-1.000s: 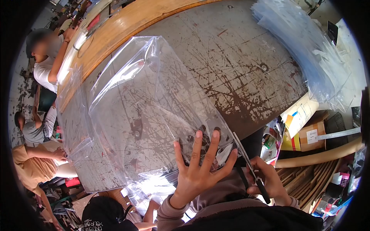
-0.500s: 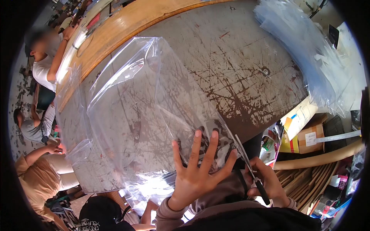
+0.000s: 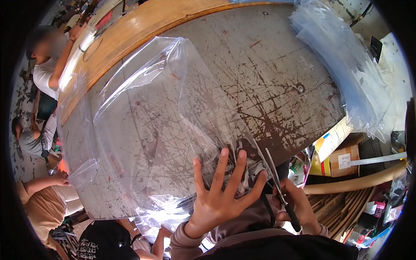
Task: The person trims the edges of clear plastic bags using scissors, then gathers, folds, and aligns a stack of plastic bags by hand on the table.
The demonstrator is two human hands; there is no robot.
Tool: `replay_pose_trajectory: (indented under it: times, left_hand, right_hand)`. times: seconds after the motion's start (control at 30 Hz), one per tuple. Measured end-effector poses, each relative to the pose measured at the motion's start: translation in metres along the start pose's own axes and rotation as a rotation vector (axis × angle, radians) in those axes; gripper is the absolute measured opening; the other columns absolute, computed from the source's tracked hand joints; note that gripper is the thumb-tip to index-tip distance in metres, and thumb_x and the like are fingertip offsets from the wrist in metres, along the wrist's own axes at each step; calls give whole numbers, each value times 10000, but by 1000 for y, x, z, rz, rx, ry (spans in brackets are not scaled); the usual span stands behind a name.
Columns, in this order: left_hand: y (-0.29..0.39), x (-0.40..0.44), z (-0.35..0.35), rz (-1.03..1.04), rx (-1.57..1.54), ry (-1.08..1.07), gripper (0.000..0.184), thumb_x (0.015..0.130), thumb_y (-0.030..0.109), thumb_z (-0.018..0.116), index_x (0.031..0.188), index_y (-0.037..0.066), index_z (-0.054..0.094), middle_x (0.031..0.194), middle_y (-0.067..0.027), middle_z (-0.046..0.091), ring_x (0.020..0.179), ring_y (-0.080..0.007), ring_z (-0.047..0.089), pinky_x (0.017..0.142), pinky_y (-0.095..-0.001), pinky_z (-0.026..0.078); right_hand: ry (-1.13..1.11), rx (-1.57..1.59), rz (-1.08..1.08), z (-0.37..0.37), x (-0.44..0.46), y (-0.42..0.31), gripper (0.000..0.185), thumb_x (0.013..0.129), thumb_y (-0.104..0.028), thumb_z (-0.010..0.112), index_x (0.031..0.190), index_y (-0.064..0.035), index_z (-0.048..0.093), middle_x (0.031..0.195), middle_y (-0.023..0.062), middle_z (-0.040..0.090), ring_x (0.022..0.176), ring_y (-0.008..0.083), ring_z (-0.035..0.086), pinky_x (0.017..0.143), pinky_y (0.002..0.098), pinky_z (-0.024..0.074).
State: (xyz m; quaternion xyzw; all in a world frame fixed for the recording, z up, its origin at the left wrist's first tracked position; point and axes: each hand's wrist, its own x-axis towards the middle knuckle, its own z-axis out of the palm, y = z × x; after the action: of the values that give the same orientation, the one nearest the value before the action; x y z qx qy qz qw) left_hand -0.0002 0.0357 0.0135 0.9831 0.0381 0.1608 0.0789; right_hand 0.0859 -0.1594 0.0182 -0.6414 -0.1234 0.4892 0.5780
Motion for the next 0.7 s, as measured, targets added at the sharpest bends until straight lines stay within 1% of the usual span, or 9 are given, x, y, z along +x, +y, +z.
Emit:
replay_pose_trajectory:
  times: [0.17,0.4,0.7]
  left_hand:
    - [1,0,1,-9,-12,5,328,779,365,614,1103,381,566,1272,-81,530,1206,-334,467,998,-661,228]
    - [2,0,1,-5,-4,14,335,783,379,613,1114,385,562,1272,-76,531,1211,-327,464,1005,-657,221]
    - [2,-1,3,-6,-16,19,339,780,374,607,1116,381,566,1280,-73,525,1216,-322,458,1007,-661,215]
  right_hand:
    - [14,-45,17,1,0,-2,640,627,-330,840,1043,-16,468,760,8,482,716,88,480,678,243,422]
    - [5,-34,9,-2,0,0,626,630,-313,840,1041,-22,469,762,11,483,710,91,478,683,248,421]
    - [26,-2,0,-2,0,1,643,616,-354,842,1019,-19,469,775,22,492,709,99,486,684,255,425]
